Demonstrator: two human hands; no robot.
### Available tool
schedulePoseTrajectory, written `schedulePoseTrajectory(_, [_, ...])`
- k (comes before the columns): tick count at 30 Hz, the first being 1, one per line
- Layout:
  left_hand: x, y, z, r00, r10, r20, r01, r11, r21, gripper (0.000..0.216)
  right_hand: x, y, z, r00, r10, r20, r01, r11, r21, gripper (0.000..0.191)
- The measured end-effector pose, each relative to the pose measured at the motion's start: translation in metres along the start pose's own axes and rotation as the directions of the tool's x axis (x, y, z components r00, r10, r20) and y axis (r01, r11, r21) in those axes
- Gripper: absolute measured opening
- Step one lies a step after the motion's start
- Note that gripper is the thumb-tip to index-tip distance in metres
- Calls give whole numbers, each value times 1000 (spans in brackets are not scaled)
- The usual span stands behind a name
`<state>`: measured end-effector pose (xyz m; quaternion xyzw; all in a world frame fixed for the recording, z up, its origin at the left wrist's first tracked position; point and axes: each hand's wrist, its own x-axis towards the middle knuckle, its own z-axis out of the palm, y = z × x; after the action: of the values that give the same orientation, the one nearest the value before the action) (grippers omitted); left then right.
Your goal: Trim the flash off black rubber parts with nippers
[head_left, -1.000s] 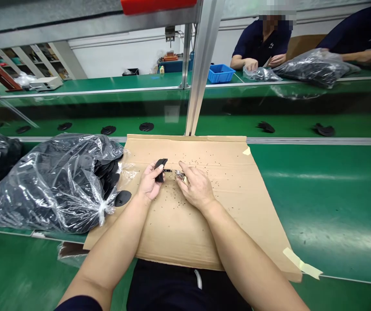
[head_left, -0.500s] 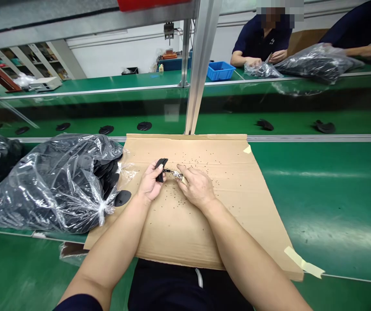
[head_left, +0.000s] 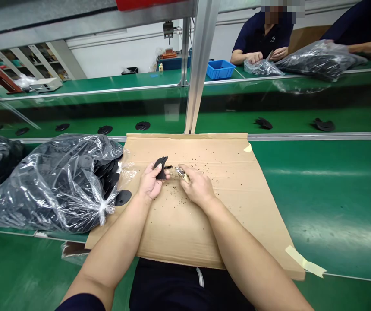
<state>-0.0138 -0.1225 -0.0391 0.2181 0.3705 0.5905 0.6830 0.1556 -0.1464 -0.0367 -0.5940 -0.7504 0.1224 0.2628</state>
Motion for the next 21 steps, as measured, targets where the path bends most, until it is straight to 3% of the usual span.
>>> schedulePoseTrajectory(4, [1,2,-3,998,53,-14,-52,997,51,47,2,5,1,995,92,-42,-85,986,141,45])
schedulePoseTrajectory(9, [3,5,-6,1000,18,-5,-18,1000,-1,50,0,1,-1,993,117,-13,-114,986,123,54])
schedulePoseTrajectory(16, [0,9,-1,997,-78,26,79,996,-47,29,-4,-6,2,986,-159,-44,164,978,127,37])
schedulePoseTrajectory(21, [-1,10,-5,988,-134,71,139,988,-61,28,-5,-9,1,975,-224,8,222,970,99,38])
